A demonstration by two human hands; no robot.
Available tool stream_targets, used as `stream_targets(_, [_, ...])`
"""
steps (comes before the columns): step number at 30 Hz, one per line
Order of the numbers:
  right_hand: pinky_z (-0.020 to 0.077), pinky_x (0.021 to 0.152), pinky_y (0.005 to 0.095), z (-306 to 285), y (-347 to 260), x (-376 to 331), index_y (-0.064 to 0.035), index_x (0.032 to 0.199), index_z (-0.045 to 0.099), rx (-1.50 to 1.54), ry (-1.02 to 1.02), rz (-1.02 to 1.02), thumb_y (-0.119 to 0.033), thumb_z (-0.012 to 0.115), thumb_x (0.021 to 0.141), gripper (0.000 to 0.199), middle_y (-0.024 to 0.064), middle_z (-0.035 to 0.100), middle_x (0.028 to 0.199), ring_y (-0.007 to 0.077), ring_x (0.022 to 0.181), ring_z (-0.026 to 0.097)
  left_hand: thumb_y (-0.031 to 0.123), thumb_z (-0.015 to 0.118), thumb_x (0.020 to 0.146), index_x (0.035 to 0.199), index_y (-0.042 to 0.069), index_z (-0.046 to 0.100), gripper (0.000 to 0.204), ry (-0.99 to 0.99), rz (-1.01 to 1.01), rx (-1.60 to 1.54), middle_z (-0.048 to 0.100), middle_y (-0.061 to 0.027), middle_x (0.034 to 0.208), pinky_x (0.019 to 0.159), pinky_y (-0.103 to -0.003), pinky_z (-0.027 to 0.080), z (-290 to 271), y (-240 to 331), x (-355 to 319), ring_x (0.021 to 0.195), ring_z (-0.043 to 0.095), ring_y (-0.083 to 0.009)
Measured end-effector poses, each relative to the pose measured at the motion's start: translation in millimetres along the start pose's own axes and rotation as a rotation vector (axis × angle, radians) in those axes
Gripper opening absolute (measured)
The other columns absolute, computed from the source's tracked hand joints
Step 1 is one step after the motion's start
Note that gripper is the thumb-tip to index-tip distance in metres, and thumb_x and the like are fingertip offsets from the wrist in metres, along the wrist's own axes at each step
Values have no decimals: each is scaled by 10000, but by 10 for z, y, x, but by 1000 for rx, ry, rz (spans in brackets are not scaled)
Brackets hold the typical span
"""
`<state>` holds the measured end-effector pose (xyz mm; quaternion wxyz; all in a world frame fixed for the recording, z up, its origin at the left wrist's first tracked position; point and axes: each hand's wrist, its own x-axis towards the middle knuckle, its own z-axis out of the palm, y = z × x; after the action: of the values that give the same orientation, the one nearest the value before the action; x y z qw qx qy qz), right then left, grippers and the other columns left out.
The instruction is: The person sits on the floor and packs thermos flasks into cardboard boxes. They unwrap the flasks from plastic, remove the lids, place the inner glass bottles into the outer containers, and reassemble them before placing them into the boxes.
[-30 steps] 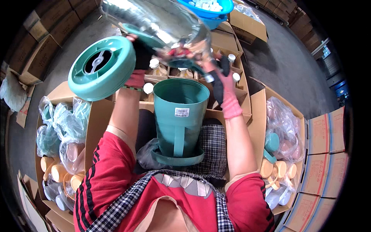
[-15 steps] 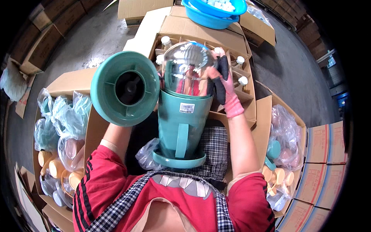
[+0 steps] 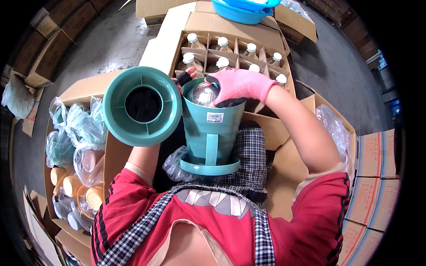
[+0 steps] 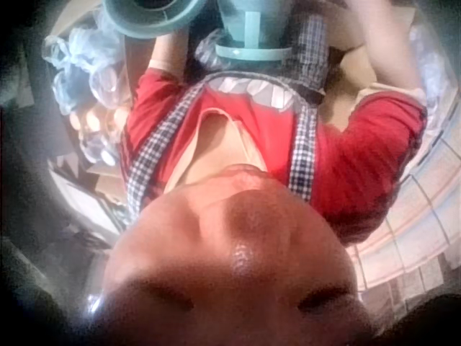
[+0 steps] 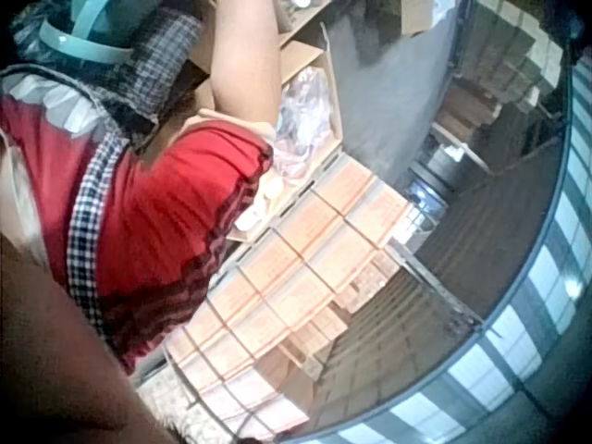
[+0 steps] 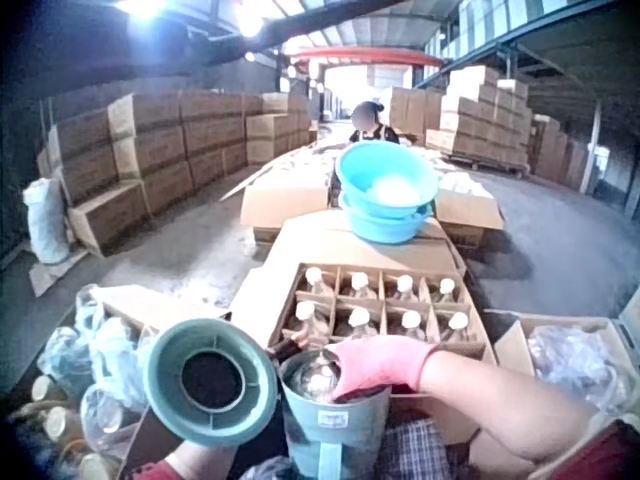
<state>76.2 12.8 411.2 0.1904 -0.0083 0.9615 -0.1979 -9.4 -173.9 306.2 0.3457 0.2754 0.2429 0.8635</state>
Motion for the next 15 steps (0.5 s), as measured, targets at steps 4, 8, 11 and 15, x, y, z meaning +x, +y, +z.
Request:
stream_targets(4, [457, 753, 365, 228, -211, 94, 53, 830, 615, -146, 117, 199, -560, 501, 693, 638, 224, 602, 822, 319, 819, 592, 164, 467, 876, 1062, -32, 448, 270, 43, -44, 7, 505, -148, 992, 764, -211, 473, 286, 16, -13, 874, 544, -158])
stream_targets(8, [453, 765, 357, 166, -112, 39, 38, 924, 598, -104, -7, 91, -553, 531, 669, 646, 220, 597, 896, 308, 838, 590, 264, 483, 858, 985, -20, 509, 312, -57, 73, 345, 536, -145, 896, 826, -279, 439, 281, 98, 14, 868, 542, -207])
stream_targets(11, [456, 744, 330, 34, 90, 14, 38, 951, 576, 69, -41, 57, -522, 554, 680, 622, 165, 610, 854, 258, 784, 593, 255, 507, 848, 1020, 14, 501, 296, -166, 218, 295, 526, -132, 947, 864, -344, 418, 121, -53, 129, 921, 528, -229])
stream_targets(15, [444, 786, 290, -32, 569, 56, -3, 1062, 537, 1255, 511, -40, -593, 390, 810, 658, 92, 571, 1016, 165, 935, 533, 123, 527, 829, 1185, 31, 401, 389, -85, 74, -195, 464, -155, 1170, 948, -394, 366, -430, 114, 684, 1117, 445, -271])
